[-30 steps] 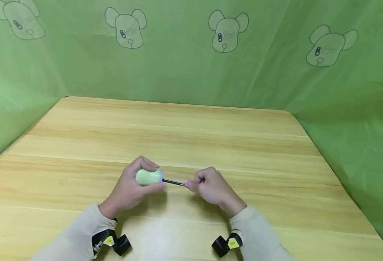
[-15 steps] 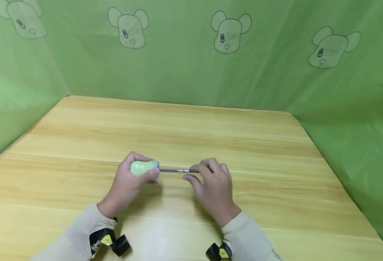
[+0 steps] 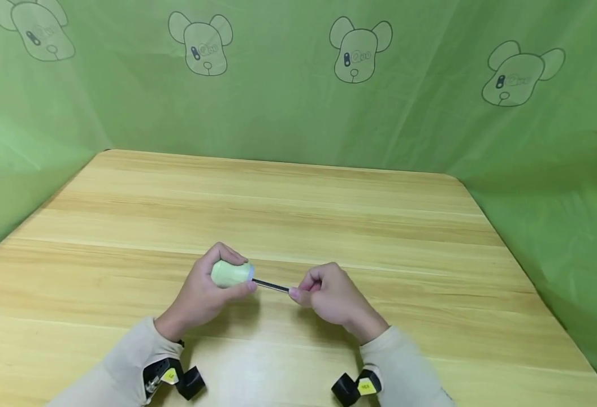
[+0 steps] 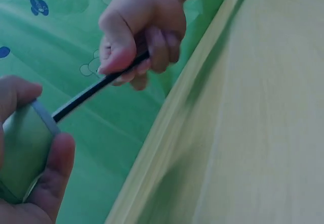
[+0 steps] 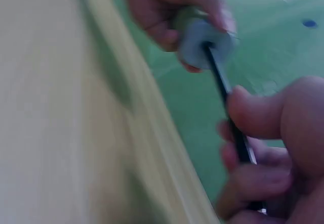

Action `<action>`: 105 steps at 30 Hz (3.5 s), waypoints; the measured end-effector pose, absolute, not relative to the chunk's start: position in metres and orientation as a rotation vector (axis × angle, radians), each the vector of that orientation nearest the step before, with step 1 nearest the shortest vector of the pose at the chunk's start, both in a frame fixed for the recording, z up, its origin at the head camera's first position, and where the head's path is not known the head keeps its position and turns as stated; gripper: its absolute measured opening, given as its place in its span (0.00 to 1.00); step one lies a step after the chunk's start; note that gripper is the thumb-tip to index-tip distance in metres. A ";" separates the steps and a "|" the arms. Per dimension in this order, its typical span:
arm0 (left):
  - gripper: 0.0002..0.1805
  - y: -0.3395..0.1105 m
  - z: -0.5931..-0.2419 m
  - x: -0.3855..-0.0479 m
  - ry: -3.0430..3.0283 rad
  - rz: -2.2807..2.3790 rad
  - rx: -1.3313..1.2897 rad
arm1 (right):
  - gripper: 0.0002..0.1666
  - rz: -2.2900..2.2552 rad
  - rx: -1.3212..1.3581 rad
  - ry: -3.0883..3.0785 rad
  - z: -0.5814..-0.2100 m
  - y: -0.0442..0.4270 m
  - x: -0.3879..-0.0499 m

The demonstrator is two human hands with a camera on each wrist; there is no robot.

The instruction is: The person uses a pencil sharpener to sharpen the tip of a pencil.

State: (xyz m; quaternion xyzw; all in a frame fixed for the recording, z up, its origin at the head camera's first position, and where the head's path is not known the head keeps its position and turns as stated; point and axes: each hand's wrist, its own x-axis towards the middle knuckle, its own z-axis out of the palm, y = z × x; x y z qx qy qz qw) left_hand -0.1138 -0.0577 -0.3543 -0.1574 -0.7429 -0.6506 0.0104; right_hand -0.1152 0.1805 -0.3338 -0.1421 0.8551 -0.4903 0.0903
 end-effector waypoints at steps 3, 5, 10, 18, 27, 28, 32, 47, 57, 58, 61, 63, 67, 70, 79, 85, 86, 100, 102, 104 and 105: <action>0.19 -0.056 -0.355 -0.114 -2.321 -2.022 -0.503 | 0.11 -1.391 -0.366 2.527 -0.330 0.183 -0.116; 0.20 -0.056 -0.355 -0.114 -2.310 -2.048 -0.458 | 0.09 -1.292 -0.478 2.751 -0.333 0.181 -0.116; 0.20 -0.054 -0.356 -0.115 -2.243 -2.159 -0.312 | 0.08 -0.919 -0.889 3.444 -0.345 0.173 -0.115; 0.20 -0.051 -0.353 -0.115 -2.059 -2.375 -0.302 | 0.17 -0.986 -1.232 3.650 -0.351 0.169 -0.115; 0.21 -0.052 -0.351 -0.114 -2.105 -2.399 -0.326 | 0.19 -0.994 -1.407 3.795 -0.356 0.166 -0.117; 0.21 -0.053 -0.352 -0.114 -2.114 -2.392 -0.337 | 0.16 -0.998 -1.396 3.772 -0.355 0.166 -0.117; 0.22 -0.056 -0.353 -0.115 -2.222 -2.254 -0.416 | 0.10 -1.148 -1.162 3.439 -0.347 0.168 -0.111; 0.21 -0.045 -0.355 -0.114 -2.080 -2.258 -0.340 | 0.14 -0.929 -1.107 3.654 -0.346 0.166 -0.115; 0.21 -0.045 -0.351 -0.114 -2.046 -2.382 -0.351 | 0.27 -0.906 -1.369 3.890 -0.354 0.165 -0.121; 0.21 -0.045 -0.352 -0.114 -2.061 -2.368 -0.352 | 0.27 -0.915 -1.390 3.878 -0.355 0.165 -0.122; 0.23 -0.048 -0.353 -0.115 -2.125 -2.303 -0.343 | 0.18 -1.002 -1.357 3.751 -0.355 0.165 -0.120; 0.23 -0.050 -0.355 -0.115 -2.179 -2.235 -0.347 | 0.14 -1.076 -1.203 3.622 -0.354 0.164 -0.117; 0.22 -0.052 -0.356 -0.116 -2.282 -2.045 -0.399 | 0.15 -1.234 -0.774 3.198 -0.347 0.164 -0.112; 0.21 -0.053 -0.357 -0.118 -2.318 -1.941 -0.520 | 0.13 -1.383 -0.547 2.760 -0.339 0.168 -0.114; 0.20 -0.053 -0.359 -0.117 -2.310 -1.873 -0.553 | 0.07 -1.339 -0.568 2.737 -0.344 0.173 -0.120; 0.21 -0.053 -0.360 -0.118 -2.218 -2.123 -0.311 | 0.05 -1.163 -1.177 3.217 -0.357 0.170 -0.122; 0.21 -0.053 -0.360 -0.119 -2.198 -2.150 -0.303 | 0.06 -1.152 -1.278 3.235 -0.358 0.170 -0.123; 0.20 -0.041 -0.356 -0.115 -1.910 -2.505 -0.294 | 0.08 -1.006 -1.396 3.776 -0.355 0.163 -0.119; 0.20 -0.041 -0.356 -0.114 -1.936 -2.495 -0.278 | 0.15 -1.012 -1.415 3.762 -0.356 0.164 -0.119; 0.20 -0.042 -0.356 -0.114 -1.980 -2.476 -0.278 | 0.22 -1.027 -1.430 3.746 -0.357 0.165 -0.119; 0.20 -0.042 -0.357 -0.114 -2.005 -2.461 -0.279 | 0.25 -1.031 -1.434 3.740 -0.358 0.165 -0.119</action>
